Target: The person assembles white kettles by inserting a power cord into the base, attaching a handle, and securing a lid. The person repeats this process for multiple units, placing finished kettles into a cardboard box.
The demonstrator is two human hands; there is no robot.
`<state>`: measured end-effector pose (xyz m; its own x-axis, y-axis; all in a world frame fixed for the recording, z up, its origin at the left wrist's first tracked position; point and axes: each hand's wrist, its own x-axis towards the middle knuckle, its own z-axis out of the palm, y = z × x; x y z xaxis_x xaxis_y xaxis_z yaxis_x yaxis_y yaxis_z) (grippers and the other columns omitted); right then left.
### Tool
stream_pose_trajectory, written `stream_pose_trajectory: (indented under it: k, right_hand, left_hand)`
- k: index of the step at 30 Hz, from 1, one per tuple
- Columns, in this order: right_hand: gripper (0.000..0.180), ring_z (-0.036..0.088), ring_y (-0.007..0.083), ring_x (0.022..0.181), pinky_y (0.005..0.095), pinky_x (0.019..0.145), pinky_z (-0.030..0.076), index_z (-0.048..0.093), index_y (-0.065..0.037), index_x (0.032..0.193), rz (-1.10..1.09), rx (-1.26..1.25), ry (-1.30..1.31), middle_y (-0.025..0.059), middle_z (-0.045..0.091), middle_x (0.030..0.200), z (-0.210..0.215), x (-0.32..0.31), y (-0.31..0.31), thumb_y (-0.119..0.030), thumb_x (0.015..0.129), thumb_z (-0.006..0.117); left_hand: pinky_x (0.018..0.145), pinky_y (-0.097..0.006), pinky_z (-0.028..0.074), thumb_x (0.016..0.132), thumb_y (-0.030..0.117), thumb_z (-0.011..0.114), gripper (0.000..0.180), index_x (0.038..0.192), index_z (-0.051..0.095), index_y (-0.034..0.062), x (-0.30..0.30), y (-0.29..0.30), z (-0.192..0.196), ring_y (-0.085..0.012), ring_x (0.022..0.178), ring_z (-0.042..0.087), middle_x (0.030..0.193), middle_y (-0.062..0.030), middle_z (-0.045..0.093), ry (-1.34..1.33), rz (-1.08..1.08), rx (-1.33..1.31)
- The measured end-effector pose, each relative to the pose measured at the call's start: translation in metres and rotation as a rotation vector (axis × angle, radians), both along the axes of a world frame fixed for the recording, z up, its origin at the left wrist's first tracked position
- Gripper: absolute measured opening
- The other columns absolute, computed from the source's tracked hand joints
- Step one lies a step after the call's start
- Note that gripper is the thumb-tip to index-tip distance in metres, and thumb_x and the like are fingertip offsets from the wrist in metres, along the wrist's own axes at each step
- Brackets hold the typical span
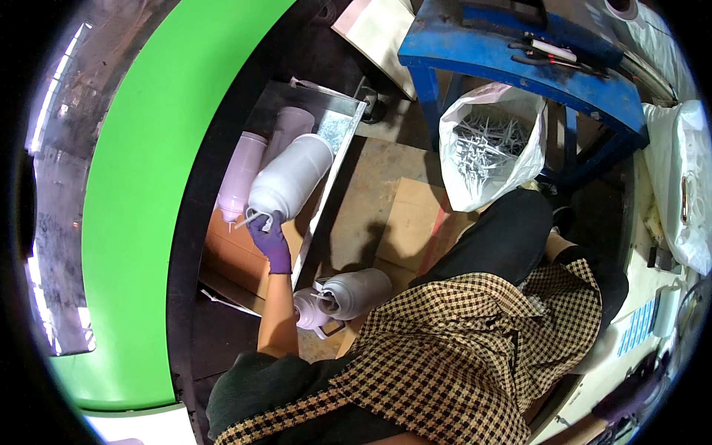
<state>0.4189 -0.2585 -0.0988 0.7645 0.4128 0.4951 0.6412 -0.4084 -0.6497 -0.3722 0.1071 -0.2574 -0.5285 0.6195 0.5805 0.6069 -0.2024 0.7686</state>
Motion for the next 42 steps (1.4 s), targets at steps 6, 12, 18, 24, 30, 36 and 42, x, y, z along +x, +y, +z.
stream_pose_trajectory:
  k: [6,12,18,24,30,36,42]
  right_hand:
    - [0.057,0.062,0.0296,0.123,0.0424,0.103,0.049,0.064,-0.007,0.133,1.011,-0.033,-0.31,0.0175,0.063,0.134,0.019,-0.202,0.191,-0.012,0.08,0.084]
    - [0.057,0.07,0.0225,0.078,0.0346,0.062,0.058,0.062,-0.019,0.137,1.122,-0.265,-0.402,0.0103,0.061,0.128,-0.003,-0.285,0.235,-0.034,0.084,0.078]
    - [0.046,0.073,0.0262,0.078,0.0385,0.066,0.06,0.058,-0.017,0.132,1.057,-0.765,-0.241,0.0108,0.061,0.121,-0.038,-0.271,0.228,-0.025,0.089,0.069]
    - [0.062,0.07,0.0288,0.067,0.0419,0.062,0.059,0.047,-0.013,0.14,0.925,-0.573,-0.257,0.0123,0.059,0.126,-0.003,-0.266,0.216,-0.031,0.086,0.073]
    - [0.035,0.07,0.0448,0.095,0.0514,0.085,0.055,0.063,-0.002,0.12,1.102,-0.64,0.32,0.0282,0.07,0.105,-0.01,-0.251,0.226,-0.017,0.089,0.064]
    - [0.046,0.067,0.037,0.117,0.0392,0.099,0.055,0.063,-0.008,0.135,1.138,-0.179,0.101,0.0178,0.064,0.138,0.041,-0.217,0.245,-0.028,0.093,0.07]
    - [0.027,0.071,0.0314,0.092,0.0424,0.079,0.057,0.073,-0.016,0.113,0.166,-0.206,-0.522,0.007,0.072,0.108,0.123,0.036,0.257,-0.033,0.092,0.073]
  left_hand:
    - [0.108,-0.049,0.045,0.06,0.021,0.094,0.068,0.119,0.064,0.009,0.205,0.002,0.167,-0.0412,0.125,0.057,0.133,-0.0182,0.061,0.49,-0.753,0.077]
    - [0.103,-0.053,0.046,0.061,0.037,0.094,0.078,0.127,0.063,0.0082,0.327,-0.03,0.169,-0.0427,0.115,0.061,0.124,-0.0193,0.065,0.481,-1.135,-0.039]
    - [0.103,-0.052,0.048,0.066,0.024,0.084,0.067,0.127,0.064,0.0086,0.368,-0.035,0.138,-0.035,0.112,0.067,0.124,-0.0126,0.068,0.517,-1.313,0.131]
    - [0.104,-0.051,0.05,0.07,0.022,0.082,0.053,0.121,0.069,0.0108,0.381,-0.027,0.166,-0.0296,0.115,0.069,0.123,-0.0099,0.07,0.648,-1.288,0.167]
    - [0.105,-0.051,0.049,0.082,0.016,0.073,0.035,0.117,0.072,0.0128,0.402,-0.025,0.161,-0.0296,0.115,0.068,0.126,-0.0085,0.07,0.776,-1.348,0.368]
    - [0.11,-0.043,0.043,0.063,0.022,0.089,0.066,0.122,0.063,0.0061,0.41,0.064,0.153,-0.0342,0.124,0.059,0.127,-0.0131,0.063,0.364,-1.213,-0.044]
    - [0.116,-0.044,0.038,0.075,0.033,0.087,0.125,0.163,0.004,-0.0014,0.353,0.098,0.192,-0.0331,0.131,0.056,0.142,-0.02,0.058,0.072,-0.891,0.255]
